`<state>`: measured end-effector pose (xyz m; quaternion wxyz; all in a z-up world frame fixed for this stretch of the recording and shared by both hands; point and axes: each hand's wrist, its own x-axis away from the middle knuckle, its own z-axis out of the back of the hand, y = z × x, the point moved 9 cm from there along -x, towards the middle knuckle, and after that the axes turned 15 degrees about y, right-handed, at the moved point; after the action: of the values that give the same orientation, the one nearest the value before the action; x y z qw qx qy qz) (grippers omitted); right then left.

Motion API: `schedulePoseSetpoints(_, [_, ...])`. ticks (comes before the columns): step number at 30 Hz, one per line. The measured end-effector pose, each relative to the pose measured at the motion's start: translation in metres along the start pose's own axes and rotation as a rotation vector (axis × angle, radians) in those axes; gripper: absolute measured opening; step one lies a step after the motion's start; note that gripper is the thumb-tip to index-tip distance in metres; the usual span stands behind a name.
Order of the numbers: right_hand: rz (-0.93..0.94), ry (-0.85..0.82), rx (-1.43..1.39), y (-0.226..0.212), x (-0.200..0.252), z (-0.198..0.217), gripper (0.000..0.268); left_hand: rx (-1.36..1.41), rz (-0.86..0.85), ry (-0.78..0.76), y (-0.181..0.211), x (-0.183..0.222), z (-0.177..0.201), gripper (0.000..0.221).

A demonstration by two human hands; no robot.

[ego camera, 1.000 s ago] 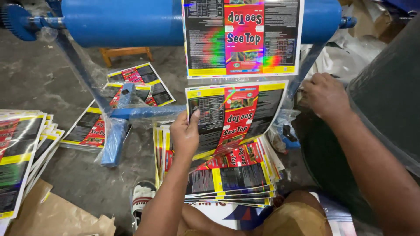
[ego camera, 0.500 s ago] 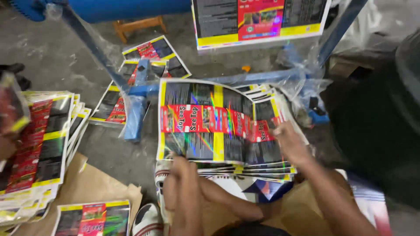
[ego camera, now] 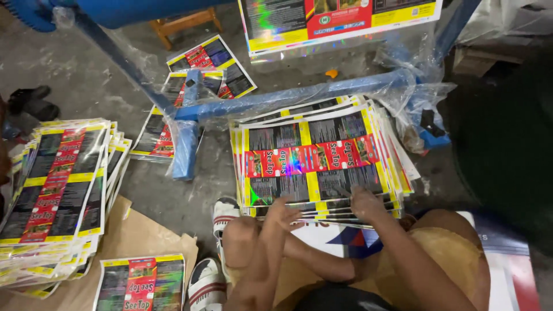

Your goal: Cutting individual printed holographic labels from a roll and stacking them on the floor.

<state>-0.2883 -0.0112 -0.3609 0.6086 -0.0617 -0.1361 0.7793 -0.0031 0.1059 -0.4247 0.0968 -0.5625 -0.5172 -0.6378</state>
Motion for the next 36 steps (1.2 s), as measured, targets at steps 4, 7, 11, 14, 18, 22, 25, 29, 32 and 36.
schedulePoseSetpoints(4, [0.156,-0.094,-0.005,0.051,-0.033,-0.102,0.035,0.015,-0.421,-0.057,0.181,0.037,-0.083,0.050])
schedulePoseSetpoints(7, [-0.014,0.014,-0.214,0.025,-0.002,-0.023,0.036,0.034,-0.967,-0.072,0.350,0.194,-0.143,0.055])
schedulePoseSetpoints(11, [0.040,0.191,-0.629,-0.007,0.042,0.072,0.029,-0.102,-1.024,-0.393,0.413,0.239,-0.206,0.042])
schedulePoseSetpoints(14, [-0.054,0.217,-0.762,0.007,0.068,0.101,0.024,-0.136,-1.149,-0.404,0.416,0.238,-0.218,0.029])
schedulePoseSetpoints(18, [-0.117,0.385,-0.882,0.031,0.104,0.141,0.014,-0.088,-1.076,-0.344,0.393,0.257,-0.206,0.019])
schedulePoseSetpoints(22, [-0.247,0.448,-1.164,0.061,0.092,0.139,0.011,-0.084,-1.175,-0.319,0.360,0.257,-0.177,0.025])
schedulePoseSetpoints(25, [-0.259,0.564,-1.310,0.091,0.072,0.134,0.009,-0.091,-1.114,-0.278,0.325,0.260,-0.150,0.024])
schedulePoseSetpoints(29, [-0.052,0.836,-1.272,0.123,0.051,0.144,0.008,-0.081,-0.925,-0.556,0.274,0.208,-0.128,0.027])
schedulePoseSetpoints(32, [0.009,0.881,-1.334,0.145,0.032,0.144,0.008,-0.097,-0.856,-0.774,0.278,0.231,-0.137,0.045])
schedulePoseSetpoints(36, [0.008,0.868,-1.217,0.163,0.030,0.137,0.012,-0.090,-0.854,-0.858,0.345,0.262,-0.192,0.057])
